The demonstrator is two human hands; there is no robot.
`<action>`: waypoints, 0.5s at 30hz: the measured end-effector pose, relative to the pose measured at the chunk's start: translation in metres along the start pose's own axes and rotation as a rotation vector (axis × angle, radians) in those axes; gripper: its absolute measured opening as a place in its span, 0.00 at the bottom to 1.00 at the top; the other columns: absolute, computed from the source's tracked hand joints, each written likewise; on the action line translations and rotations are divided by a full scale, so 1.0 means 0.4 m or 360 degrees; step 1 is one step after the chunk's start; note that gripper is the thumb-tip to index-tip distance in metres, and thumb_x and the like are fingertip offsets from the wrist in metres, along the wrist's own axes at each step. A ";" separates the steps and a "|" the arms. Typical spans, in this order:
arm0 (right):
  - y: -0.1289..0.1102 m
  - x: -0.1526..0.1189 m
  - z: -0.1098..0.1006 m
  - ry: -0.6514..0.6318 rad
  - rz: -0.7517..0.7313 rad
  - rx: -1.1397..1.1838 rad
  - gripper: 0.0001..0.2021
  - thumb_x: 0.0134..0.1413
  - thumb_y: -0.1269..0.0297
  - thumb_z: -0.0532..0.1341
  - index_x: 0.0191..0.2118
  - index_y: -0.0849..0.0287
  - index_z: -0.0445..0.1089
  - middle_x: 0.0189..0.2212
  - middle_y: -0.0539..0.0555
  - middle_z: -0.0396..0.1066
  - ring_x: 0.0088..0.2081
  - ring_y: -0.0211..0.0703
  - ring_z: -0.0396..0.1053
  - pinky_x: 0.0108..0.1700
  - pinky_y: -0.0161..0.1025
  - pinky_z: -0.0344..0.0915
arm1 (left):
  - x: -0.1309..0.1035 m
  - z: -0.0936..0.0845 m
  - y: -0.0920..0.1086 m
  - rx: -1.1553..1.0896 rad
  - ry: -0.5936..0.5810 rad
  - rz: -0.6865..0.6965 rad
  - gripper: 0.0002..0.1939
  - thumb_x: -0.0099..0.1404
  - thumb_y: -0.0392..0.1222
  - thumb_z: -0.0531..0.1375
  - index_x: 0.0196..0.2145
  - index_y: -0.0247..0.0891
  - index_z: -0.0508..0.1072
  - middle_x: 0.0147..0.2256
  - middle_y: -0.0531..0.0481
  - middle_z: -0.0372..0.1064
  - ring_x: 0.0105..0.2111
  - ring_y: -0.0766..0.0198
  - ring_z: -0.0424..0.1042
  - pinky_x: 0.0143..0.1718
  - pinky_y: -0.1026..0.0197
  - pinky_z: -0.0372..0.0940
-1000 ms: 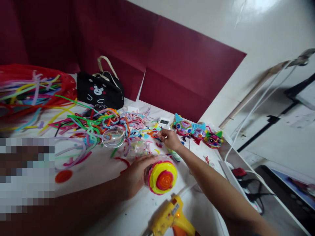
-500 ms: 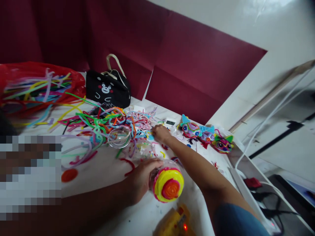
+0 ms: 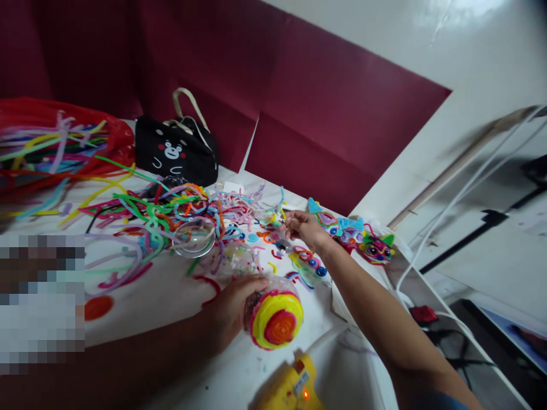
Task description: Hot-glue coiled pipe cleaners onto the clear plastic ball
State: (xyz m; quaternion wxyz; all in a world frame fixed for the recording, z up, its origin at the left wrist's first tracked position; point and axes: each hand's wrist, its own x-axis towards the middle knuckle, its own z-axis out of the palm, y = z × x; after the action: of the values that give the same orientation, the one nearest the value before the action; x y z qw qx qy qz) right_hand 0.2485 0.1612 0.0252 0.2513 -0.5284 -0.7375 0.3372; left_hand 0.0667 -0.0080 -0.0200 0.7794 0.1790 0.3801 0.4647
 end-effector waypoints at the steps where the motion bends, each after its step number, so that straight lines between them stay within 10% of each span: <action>1: 0.012 -0.017 -0.003 -0.0026 0.0024 0.0008 0.17 0.69 0.58 0.64 0.58 0.59 0.70 0.53 0.58 0.73 0.47 0.48 0.76 0.48 0.50 0.76 | -0.001 0.001 0.000 -0.0009 0.0018 0.0002 0.07 0.52 0.34 0.68 0.30 0.37 0.75 0.26 0.51 0.77 0.29 0.59 0.75 0.33 0.60 0.69; 8: 0.051 -0.085 -0.007 -0.0174 -0.0088 -0.0172 0.15 0.69 0.59 0.64 0.56 0.59 0.71 0.53 0.58 0.74 0.47 0.48 0.76 0.48 0.50 0.76 | -0.002 0.000 -0.003 -0.0038 -0.0022 0.0027 0.08 0.50 0.34 0.70 0.26 0.38 0.73 0.23 0.54 0.75 0.27 0.62 0.73 0.31 0.63 0.67; 15: -0.107 -0.047 0.105 -0.0266 -0.0556 -0.0218 0.13 0.64 0.72 0.64 0.52 0.58 0.77 0.44 0.52 0.80 0.47 0.44 0.76 0.53 0.42 0.70 | 0.009 -0.019 -0.010 0.0003 -0.0092 0.0019 0.09 0.52 0.36 0.71 0.30 0.38 0.74 0.25 0.54 0.76 0.29 0.61 0.75 0.34 0.61 0.68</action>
State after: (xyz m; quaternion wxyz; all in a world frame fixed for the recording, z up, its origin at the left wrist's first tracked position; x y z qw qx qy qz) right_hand 0.1977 0.1246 0.0307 0.2074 -0.3786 -0.8574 0.2800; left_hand 0.0645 -0.0074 -0.0291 0.7871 0.1954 0.3568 0.4637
